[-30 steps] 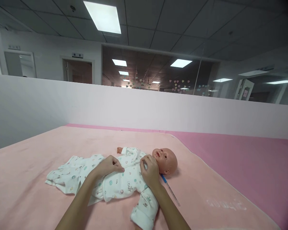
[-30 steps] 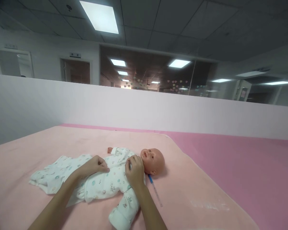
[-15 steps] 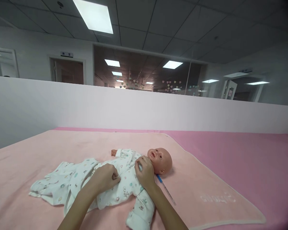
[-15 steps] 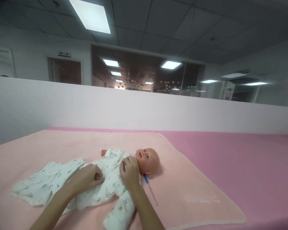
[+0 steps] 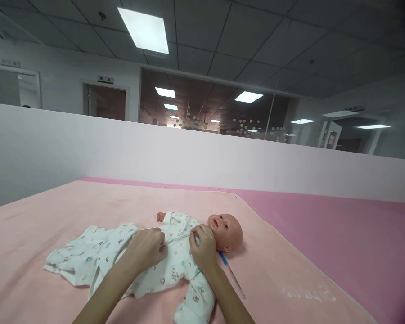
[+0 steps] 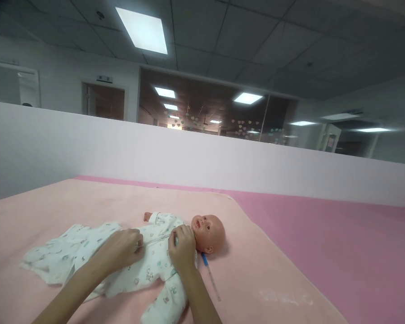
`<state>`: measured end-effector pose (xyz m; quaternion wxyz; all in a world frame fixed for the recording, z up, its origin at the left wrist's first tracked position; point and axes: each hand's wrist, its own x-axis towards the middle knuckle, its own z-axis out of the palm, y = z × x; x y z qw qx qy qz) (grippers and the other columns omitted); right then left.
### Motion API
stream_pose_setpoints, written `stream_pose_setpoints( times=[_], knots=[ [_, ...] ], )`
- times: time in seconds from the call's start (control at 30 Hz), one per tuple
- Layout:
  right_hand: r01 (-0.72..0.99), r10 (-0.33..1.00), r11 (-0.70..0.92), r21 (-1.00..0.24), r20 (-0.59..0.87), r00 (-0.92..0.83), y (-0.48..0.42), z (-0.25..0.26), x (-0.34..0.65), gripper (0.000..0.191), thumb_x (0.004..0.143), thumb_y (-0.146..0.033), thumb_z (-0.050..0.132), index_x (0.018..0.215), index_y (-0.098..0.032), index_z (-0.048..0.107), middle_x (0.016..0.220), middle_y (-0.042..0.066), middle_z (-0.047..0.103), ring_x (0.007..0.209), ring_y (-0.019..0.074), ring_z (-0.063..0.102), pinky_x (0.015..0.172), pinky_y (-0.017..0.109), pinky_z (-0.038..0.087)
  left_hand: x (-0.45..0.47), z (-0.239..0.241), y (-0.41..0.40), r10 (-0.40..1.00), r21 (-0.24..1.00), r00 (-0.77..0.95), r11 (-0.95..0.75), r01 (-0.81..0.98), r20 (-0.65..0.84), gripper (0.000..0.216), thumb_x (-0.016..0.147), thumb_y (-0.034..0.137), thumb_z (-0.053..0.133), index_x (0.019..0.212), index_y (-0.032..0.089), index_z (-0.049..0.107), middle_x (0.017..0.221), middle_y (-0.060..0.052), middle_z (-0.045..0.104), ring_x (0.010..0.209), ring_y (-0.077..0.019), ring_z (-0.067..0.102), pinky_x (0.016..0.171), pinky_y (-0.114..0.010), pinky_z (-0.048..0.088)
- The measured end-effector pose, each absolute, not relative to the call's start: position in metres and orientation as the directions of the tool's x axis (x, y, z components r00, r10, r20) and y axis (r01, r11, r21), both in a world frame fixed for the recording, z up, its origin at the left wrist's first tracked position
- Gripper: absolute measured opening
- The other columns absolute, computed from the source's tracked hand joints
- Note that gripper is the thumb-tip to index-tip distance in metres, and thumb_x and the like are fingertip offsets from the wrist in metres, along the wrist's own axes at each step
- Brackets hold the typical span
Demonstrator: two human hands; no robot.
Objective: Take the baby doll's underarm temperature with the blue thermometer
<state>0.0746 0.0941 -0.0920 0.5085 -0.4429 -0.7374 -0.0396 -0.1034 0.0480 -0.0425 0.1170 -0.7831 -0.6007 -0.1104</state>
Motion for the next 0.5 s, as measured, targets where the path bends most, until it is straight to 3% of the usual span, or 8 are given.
stream_pose_setpoints(
  times=[0.27, 0.43, 0.5],
  knots=[
    [0.715, 0.607, 0.585, -0.382, 0.792, -0.073, 0.094, -0.092, 0.075, 0.013, 0.074, -0.009, 0.042, 0.067, -0.017, 0.051, 0.070, 0.001, 0.054, 0.070, 0.0133, 0.046, 0.067, 0.026, 0.033, -0.094, -0.022, 0.030, 0.919, 0.005, 0.250, -0.264, 0.965, 0.306, 0.021, 0.074, 0.019, 0.037, 0.066, 0.018, 0.057, 0.069, -0.003, 0.058, 0.052, -0.0150, 0.052, 0.045, -0.023, 0.026],
    [0.713, 0.607, 0.586, -0.385, 0.791, -0.072, 0.093, -0.091, 0.074, 0.013, 0.074, -0.009, 0.042, 0.069, -0.017, 0.052, 0.071, 0.001, 0.054, 0.071, 0.0134, 0.046, 0.068, 0.026, 0.033, -0.082, 0.000, 0.010, 0.858, 0.172, 0.279, -0.381, 0.908, 0.431, 0.027, 0.081, 0.030, 0.037, 0.098, 0.026, 0.057, 0.085, 0.000, 0.060, 0.058, -0.0117, 0.054, 0.050, -0.023, 0.033],
    [0.710, 0.613, 0.587, -0.390, 0.787, -0.074, 0.092, -0.091, 0.075, 0.014, 0.075, -0.010, 0.041, 0.069, -0.017, 0.052, 0.071, 0.002, 0.054, 0.071, 0.0138, 0.046, 0.068, 0.027, 0.033, -0.070, 0.006, 0.013, 0.802, 0.248, 0.301, -0.476, 0.844, 0.516, 0.026, 0.083, 0.033, 0.037, 0.100, 0.028, 0.056, 0.087, 0.002, 0.059, 0.061, -0.0099, 0.054, 0.055, -0.022, 0.036]
  ],
)
